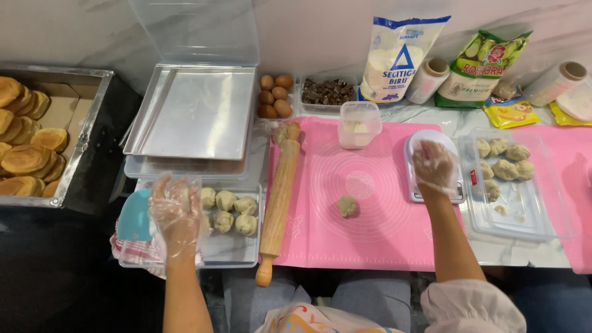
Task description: Rounding dough portions into balls and flattening them using a rolling pin on a preparation mat.
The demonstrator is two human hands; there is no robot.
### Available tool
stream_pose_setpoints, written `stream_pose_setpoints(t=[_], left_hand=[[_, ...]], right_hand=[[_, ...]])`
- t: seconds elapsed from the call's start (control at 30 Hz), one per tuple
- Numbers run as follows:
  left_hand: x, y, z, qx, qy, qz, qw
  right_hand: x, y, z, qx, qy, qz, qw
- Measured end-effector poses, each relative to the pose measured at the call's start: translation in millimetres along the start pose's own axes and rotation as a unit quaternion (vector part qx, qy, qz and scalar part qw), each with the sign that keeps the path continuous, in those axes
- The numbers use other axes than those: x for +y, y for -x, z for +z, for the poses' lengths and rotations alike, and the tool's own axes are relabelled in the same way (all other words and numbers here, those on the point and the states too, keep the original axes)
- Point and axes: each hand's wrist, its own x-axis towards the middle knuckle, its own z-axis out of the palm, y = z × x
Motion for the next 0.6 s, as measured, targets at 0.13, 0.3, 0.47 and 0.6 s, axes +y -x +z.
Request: stream_pose_setpoints(t=[0.13, 0.3, 0.47, 0.6], left_hand=[[-15, 5, 10, -0.004, -0.022, -0.05, 0.998], [-40, 5, 8, -0.004, -0.049, -0.096, 0.994], [-55, -5, -2, 0.053, 0.179, -0.223, 0.957], [-52, -8, 4, 0.083, 0.221, -0.241, 0.941]], right_hand=[[-36, -78, 83, -0.125, -0.084, 0.064, 0.986], [-151, -183, 4, -0.607, 0.138, -0.119, 0.774], [-159, -173, 36, -0.696, 0.081, -0.11, 0.705], [-165, -178, 15, -0.682, 0.056, -0.077, 0.725]])
